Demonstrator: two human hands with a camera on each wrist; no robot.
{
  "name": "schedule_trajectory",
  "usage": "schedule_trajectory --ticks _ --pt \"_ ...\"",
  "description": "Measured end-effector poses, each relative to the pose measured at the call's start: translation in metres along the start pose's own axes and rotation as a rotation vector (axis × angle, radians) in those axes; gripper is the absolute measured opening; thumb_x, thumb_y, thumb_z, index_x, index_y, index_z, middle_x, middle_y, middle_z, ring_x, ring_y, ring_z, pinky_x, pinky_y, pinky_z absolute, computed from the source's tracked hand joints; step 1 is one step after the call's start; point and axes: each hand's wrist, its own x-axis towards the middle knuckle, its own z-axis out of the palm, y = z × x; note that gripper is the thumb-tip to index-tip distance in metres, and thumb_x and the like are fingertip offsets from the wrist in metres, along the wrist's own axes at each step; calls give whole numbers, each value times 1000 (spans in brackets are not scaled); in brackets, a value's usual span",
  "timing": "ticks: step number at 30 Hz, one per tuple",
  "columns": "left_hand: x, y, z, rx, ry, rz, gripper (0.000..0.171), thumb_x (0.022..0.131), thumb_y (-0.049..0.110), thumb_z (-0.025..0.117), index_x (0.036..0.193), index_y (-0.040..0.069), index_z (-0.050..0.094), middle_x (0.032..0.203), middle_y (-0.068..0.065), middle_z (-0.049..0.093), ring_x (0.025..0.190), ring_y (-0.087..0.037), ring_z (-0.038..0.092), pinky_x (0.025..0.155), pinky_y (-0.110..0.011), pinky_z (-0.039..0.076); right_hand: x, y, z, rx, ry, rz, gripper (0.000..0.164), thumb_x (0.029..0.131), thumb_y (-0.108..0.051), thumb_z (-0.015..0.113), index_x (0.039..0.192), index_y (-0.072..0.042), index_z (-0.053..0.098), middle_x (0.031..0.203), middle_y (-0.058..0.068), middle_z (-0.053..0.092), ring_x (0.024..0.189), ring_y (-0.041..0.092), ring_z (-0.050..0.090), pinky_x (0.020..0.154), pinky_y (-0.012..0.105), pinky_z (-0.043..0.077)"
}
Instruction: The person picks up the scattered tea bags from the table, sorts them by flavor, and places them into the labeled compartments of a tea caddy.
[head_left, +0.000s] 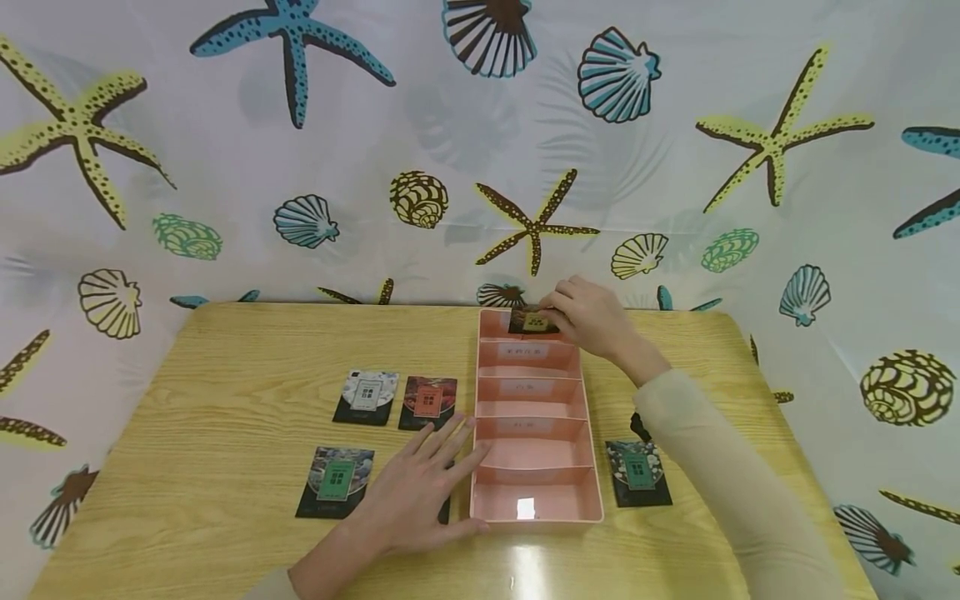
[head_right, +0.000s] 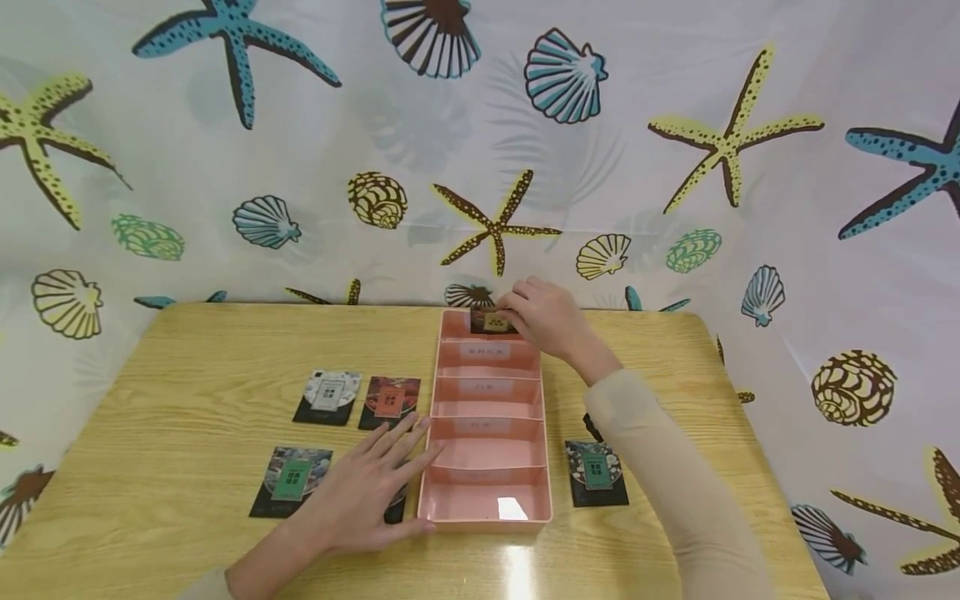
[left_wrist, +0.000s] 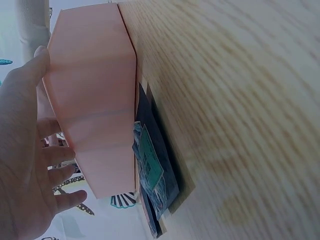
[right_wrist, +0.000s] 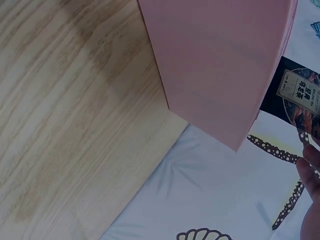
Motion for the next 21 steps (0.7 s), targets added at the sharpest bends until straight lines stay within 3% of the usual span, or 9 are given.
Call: schedule_trajectory --ticks 10,21 --pt "-1 0 0 -9 -4 -2 93 92 82 53 163 23 44 173 -11 35 162 -35 31 126 -58 39 -3 -7 20 -6 -74 -49 11 97 -25 77 100 -14 78 88 2 70 80 21 66 73 35 59" --pt "-1 0 1 -2 5 -1 92 92 81 54 163 23 43 172 -12 36 162 -35 32 125 -57 41 -4 -9 26 20 -188 13 12 101 -25 73 104 -15 78 94 3 72 85 22 68 78 38 60"
